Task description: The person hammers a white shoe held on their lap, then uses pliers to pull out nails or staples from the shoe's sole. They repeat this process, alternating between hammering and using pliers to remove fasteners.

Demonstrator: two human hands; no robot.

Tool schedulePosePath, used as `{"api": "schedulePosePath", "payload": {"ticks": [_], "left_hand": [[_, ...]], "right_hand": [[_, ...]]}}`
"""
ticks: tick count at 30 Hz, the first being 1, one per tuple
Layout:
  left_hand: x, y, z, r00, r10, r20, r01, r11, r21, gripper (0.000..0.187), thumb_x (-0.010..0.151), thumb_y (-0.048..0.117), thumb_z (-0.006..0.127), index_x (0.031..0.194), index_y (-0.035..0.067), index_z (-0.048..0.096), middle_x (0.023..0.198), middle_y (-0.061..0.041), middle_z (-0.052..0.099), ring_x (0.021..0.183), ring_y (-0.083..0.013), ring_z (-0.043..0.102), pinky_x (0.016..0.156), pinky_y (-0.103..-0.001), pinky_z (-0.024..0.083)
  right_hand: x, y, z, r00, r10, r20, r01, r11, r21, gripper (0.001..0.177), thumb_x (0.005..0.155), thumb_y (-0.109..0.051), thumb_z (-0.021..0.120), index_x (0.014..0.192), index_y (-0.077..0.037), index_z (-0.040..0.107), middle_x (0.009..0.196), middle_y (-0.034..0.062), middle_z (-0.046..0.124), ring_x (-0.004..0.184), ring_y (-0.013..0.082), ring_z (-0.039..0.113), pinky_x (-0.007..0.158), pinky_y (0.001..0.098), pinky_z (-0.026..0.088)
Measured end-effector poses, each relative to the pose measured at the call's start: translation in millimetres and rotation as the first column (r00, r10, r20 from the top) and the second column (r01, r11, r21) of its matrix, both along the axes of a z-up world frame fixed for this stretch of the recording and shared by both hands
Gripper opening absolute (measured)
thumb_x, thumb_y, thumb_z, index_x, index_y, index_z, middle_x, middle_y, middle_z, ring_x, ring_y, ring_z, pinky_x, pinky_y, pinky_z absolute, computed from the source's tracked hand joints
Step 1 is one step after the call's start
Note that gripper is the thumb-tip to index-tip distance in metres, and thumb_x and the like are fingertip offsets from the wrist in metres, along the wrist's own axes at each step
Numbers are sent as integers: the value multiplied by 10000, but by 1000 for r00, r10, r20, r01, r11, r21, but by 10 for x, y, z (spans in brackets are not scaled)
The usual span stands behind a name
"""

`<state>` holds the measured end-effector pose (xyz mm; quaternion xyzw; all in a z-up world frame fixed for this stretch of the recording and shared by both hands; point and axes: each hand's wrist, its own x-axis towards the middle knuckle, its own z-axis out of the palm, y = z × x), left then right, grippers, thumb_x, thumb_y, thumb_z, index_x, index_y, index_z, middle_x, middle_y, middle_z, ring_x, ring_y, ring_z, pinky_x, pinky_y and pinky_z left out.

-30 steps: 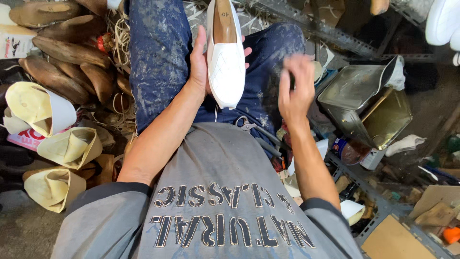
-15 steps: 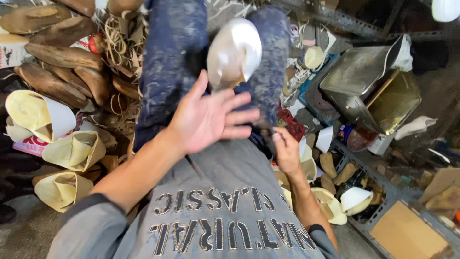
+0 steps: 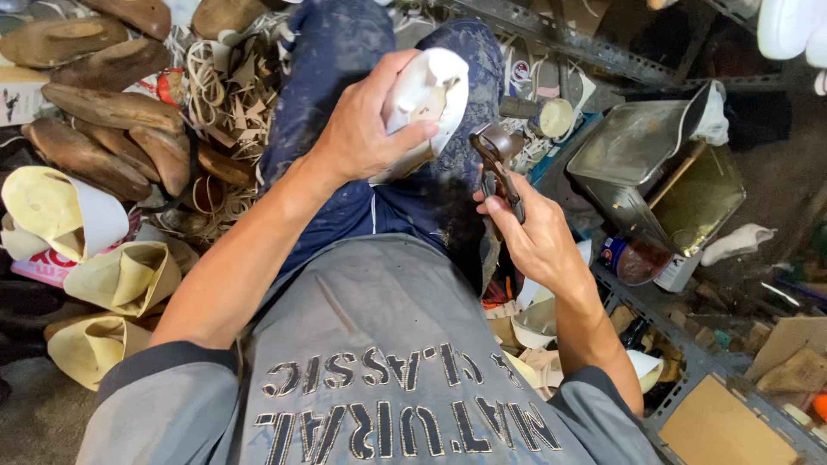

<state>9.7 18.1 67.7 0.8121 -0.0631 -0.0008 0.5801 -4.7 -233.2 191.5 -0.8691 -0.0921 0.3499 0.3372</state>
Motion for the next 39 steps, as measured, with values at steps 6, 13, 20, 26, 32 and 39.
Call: {"api": "schedulePosePath", "payload": {"ticks": [6,13,20,26,32,39], "left_hand": [[244,34,798,964,-256,77,251,966,64,571,954,327,683,1389,51,437,1178,-214,670,861,-406,634,666,-480,482],[506,36,281,955,-294,-39,273,817,508,725,954,468,707,1464,16,459,1432,-230,581,1220,-455,584,970,-581,449],[559,77,352,912,-400,-88,391,785,481,755,857,380,716,1468,18,460,1351,-237,594,1121,-489,596,830,-612,478],[467,6,401,930,-363,-59,339,784,520,763,840,351,684,1494,43,441,1281,-204,619,1013,-470,621,857,-579,466],[432,-7,367,930,-362,64,263,776,574,780,805,366,687,1474,24,478,1258,-175,634,1056,-399,625,890,-499,462],[477,-78,304,913,-382,141,249,797,550,694,841,406,723,1385,30,512,1127,-160,612,934,-370,613,781,-489,485]], "right_hand": [[-35,-244,121,997,-17,-72,16,1000,-16,393,1040,-292,453,1346,-72,566,1097,47,745,991,165,728,939,329,504],[15,-330,-158,960,-36,-277,67,993,101,341,1024,-294,470,1242,-53,576,1083,59,744,919,153,726,953,326,502],[500,-241,-276,873,139,-468,-3,960,281,446,1017,-332,478,1294,-2,595,1226,85,726,1074,180,723,1052,358,537],[883,-112,-174,695,125,-708,55,973,226,405,973,-281,525,1277,-18,568,1271,109,736,1110,202,723,1054,336,502],[1075,-204,-20,747,271,-608,-161,960,229,500,965,-416,503,1242,-33,667,869,28,743,936,173,699,912,314,510],[656,-525,-225,678,132,-723,289,857,427,608,968,-389,573,1305,117,551,820,154,681,715,237,668,671,356,572]]}}
